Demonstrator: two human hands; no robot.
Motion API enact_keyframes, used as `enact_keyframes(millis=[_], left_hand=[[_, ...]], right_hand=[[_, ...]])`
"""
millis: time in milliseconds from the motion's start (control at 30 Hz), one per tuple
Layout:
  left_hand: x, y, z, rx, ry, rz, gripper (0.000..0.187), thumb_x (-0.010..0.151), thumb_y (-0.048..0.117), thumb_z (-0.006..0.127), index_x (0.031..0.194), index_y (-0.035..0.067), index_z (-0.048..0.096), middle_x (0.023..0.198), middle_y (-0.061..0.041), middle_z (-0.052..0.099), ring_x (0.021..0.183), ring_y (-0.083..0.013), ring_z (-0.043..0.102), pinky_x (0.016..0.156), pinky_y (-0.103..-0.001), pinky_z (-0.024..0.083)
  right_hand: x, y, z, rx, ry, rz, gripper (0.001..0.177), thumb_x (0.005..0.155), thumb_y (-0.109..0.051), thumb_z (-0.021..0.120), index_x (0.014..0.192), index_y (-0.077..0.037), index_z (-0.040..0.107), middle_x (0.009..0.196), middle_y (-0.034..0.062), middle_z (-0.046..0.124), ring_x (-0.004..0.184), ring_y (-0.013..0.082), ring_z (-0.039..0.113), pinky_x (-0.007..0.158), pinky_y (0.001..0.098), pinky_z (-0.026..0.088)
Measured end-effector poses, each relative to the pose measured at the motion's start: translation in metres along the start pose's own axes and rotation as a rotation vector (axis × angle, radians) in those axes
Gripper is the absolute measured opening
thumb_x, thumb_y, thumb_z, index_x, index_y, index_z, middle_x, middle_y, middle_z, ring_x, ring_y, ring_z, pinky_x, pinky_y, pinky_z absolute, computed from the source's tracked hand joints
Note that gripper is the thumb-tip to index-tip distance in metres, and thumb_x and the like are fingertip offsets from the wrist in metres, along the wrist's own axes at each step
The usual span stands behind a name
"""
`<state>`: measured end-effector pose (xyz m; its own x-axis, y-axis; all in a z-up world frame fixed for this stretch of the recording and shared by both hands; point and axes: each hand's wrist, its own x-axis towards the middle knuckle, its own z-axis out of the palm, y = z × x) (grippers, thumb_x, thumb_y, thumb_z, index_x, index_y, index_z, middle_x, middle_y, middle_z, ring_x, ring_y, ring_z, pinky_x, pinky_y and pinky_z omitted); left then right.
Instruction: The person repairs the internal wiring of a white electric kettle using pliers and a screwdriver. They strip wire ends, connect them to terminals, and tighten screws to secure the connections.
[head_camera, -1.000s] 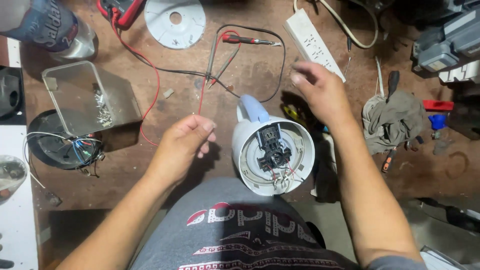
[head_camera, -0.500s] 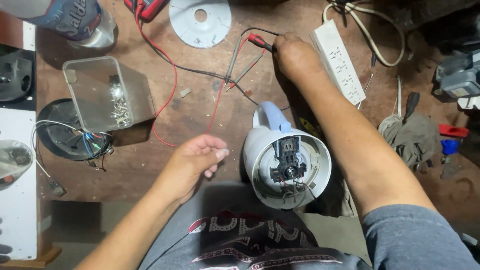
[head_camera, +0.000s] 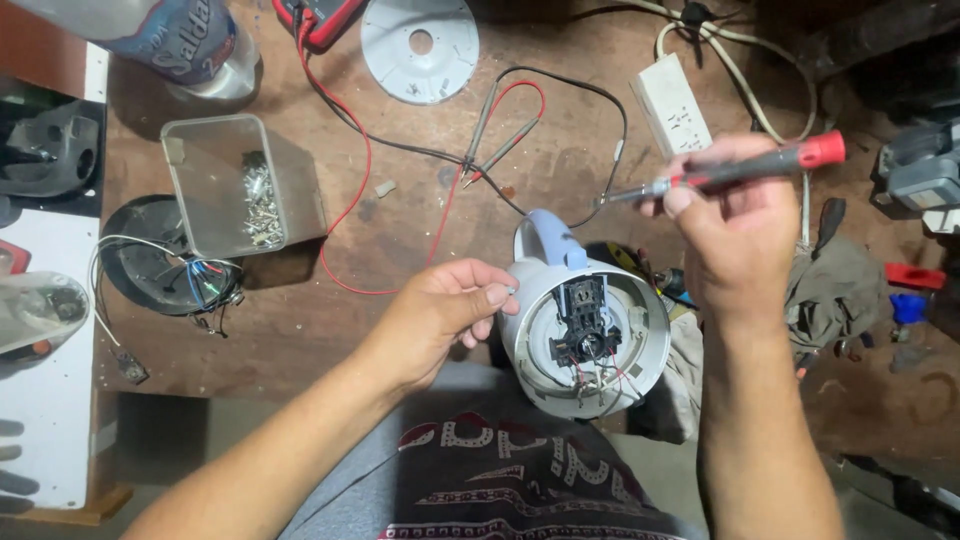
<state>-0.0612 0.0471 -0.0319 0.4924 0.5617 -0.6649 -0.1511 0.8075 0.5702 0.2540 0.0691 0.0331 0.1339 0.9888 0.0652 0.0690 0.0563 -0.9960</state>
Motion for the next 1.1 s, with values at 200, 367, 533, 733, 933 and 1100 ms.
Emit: enact_keyframes(millis=[200,367,533,733,933,1100], left_hand=[[-0.013,-0.002,0.03,-0.019,-0.067,0.158,0.028,0.109,0.021,0.084,0.124,-0.003,0.084,0.097,-0.014,0.084,0.065,-0.0077,0.066,0.054,-0.019,0.053],[-0.021,-0.002,0.041,0.001,-0.082,0.158,0.027,0.11,0.021,0.083,0.123,-0.003,0.084,0.097,-0.013,0.085,0.064,-0.0069,0.065,0.054,-0.018,0.052],[-0.022,-0.003,0.044,0.0,-0.097,0.14,0.029,0.11,0.02,0.082,0.127,-0.004,0.083,0.098,-0.013,0.085,0.064,-0.0054,0.064,0.054,-0.017,0.051],[-0.011,-0.015,0.039,-0.123,-0.136,0.077,0.031,0.111,0.018,0.081,0.133,-0.004,0.08,0.102,-0.014,0.084,0.064,-0.0036,0.063,0.052,-0.015,0.052],[-0.008,-0.018,0.033,-0.162,-0.185,0.015,0.032,0.111,0.017,0.08,0.136,-0.003,0.077,0.105,-0.015,0.083,0.065,-0.0032,0.062,0.052,-0.015,0.052],[-0.009,-0.016,0.035,-0.105,-0.158,0.069,0.029,0.111,0.012,0.079,0.135,-0.004,0.078,0.103,-0.014,0.082,0.065,-0.0031,0.064,0.053,-0.015,0.056]], right_hand=[[-0.102,-0.008,0.032,0.163,0.222,0.024,0.043,0.092,0.004,0.089,0.125,0.006,0.061,0.109,0.0358,0.076,0.088,0.0345,0.084,0.081,0.0391,0.072],[-0.126,0.0,0.041,0.175,0.282,-0.057,0.038,0.094,0.004,0.089,0.122,0.005,0.064,0.11,0.0344,0.077,0.104,0.0356,0.083,0.092,0.0401,0.07],[-0.139,-0.001,0.04,0.159,0.295,-0.103,0.038,0.092,0.009,0.089,0.12,0.008,0.063,0.11,0.038,0.077,0.106,0.04,0.083,0.094,0.044,0.07],[-0.148,0.001,0.036,0.208,0.37,-0.109,0.039,0.095,0.006,0.089,0.124,0.004,0.063,0.112,0.0343,0.077,0.11,0.0361,0.082,0.099,0.0436,0.069],[-0.154,-0.001,0.035,0.191,0.409,-0.073,0.037,0.095,0.007,0.087,0.123,0.004,0.064,0.114,0.034,0.077,0.112,0.0366,0.083,0.101,0.0437,0.069],[-0.153,0.004,0.039,0.222,0.416,-0.044,0.038,0.095,0.005,0.088,0.125,0.003,0.065,0.114,0.0329,0.077,0.113,0.0336,0.081,0.105,0.0428,0.068]])
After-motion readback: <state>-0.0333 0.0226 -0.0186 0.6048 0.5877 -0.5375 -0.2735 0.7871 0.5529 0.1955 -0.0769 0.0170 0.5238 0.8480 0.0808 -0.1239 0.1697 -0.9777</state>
